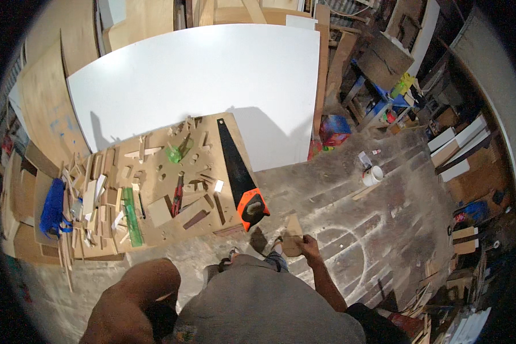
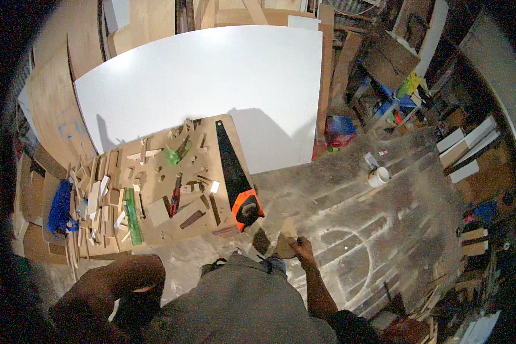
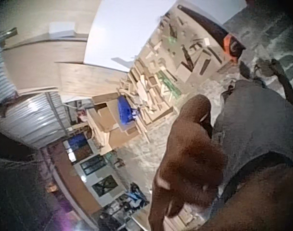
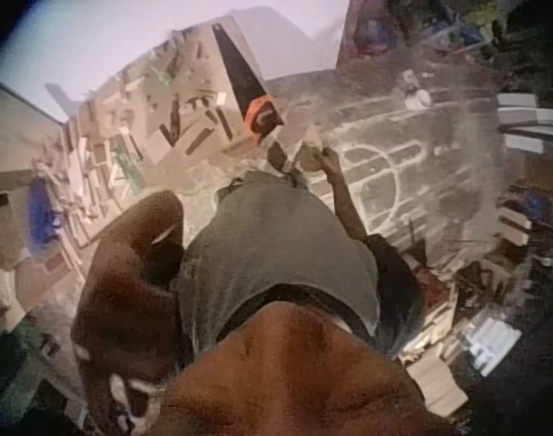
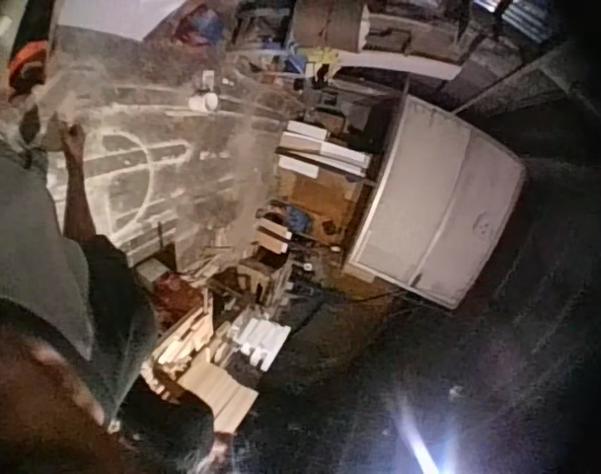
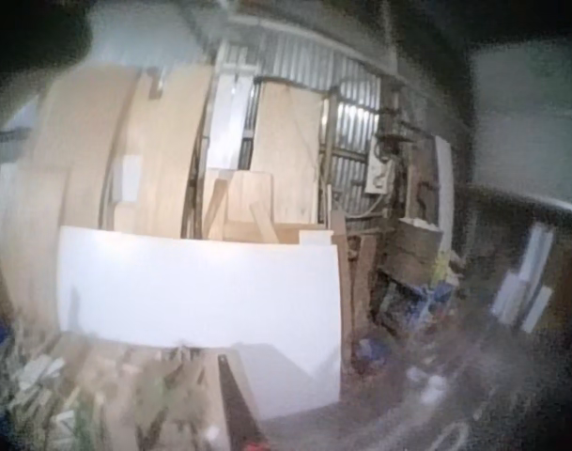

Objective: Marking a wooden block with a pencil, using a hand saw to cut the block on a table, and handling various wood scraps in a workshop.

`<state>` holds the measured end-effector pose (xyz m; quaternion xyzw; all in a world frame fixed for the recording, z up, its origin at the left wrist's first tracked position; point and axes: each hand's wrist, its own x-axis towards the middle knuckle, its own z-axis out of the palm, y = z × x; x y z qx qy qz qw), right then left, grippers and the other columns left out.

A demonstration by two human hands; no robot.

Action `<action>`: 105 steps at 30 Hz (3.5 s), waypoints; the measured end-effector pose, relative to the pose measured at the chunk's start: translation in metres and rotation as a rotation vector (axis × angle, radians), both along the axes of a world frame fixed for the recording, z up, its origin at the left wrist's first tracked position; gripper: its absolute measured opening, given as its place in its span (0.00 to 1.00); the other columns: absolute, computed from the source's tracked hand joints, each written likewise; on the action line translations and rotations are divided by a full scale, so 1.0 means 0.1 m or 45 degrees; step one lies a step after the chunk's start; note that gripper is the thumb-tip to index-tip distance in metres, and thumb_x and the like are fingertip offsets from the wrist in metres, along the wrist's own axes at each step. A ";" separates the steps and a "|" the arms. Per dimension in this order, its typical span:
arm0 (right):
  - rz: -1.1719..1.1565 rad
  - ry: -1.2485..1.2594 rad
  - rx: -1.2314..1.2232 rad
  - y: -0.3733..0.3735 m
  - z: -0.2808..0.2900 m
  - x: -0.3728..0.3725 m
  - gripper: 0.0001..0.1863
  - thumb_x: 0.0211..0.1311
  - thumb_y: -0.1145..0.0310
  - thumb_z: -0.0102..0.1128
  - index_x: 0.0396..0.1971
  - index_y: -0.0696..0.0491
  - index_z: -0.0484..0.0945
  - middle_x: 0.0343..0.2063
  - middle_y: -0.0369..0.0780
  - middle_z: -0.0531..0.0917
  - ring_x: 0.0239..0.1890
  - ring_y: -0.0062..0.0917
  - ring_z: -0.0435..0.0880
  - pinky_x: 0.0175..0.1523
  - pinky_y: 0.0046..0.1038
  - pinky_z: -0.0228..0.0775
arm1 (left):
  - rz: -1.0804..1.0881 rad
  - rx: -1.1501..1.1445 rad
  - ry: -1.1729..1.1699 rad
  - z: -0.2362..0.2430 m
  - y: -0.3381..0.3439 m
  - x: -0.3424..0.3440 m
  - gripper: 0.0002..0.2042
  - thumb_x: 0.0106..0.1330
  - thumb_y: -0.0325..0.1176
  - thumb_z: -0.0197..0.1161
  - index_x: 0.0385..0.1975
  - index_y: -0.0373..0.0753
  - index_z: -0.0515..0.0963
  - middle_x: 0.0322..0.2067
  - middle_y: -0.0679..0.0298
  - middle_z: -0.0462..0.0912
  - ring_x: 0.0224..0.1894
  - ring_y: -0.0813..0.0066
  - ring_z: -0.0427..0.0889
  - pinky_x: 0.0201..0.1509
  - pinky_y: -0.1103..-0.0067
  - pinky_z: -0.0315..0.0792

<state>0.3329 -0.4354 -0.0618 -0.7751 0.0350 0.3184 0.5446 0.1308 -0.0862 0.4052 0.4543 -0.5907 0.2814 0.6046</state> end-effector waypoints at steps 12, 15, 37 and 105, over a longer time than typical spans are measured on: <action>-0.096 0.102 0.057 -0.54 -0.42 -0.14 0.23 0.55 0.64 0.67 0.45 0.65 0.75 0.37 0.46 0.82 0.37 0.31 0.83 0.37 0.33 0.81 | 0.563 -0.206 0.199 0.16 -0.38 0.01 0.05 0.66 0.38 0.57 0.38 0.51 0.70 0.31 0.64 0.75 0.20 0.75 0.74 0.24 0.78 0.65; 0.413 -0.475 -0.164 -0.78 -0.86 0.02 0.24 0.55 0.64 0.68 0.47 0.65 0.74 0.36 0.48 0.82 0.36 0.34 0.84 0.36 0.34 0.82 | 0.669 -0.210 0.232 0.24 -0.49 0.04 0.04 0.65 0.38 0.56 0.35 0.50 0.68 0.29 0.64 0.74 0.19 0.75 0.72 0.23 0.79 0.64; 0.342 -0.398 -0.602 -2.05 -2.52 1.92 0.21 0.55 0.53 0.64 0.25 0.59 0.80 0.17 0.45 0.79 0.23 0.41 0.80 0.30 0.42 0.71 | 2.408 -1.221 0.817 -0.40 -1.61 0.41 0.19 0.72 0.44 0.45 0.19 0.41 0.65 0.13 0.69 0.64 0.10 0.74 0.65 0.13 0.87 0.59; 1.249 -0.526 0.814 3.64 1.92 -1.01 0.12 0.67 0.68 0.57 0.46 0.58 0.78 0.36 0.38 0.81 0.38 0.16 0.78 0.39 0.19 0.72 | 1.191 -0.680 1.895 -2.75 0.47 -0.72 0.38 0.64 0.27 0.63 0.72 0.46 0.49 0.65 0.61 0.62 0.60 0.69 0.69 0.60 0.71 0.68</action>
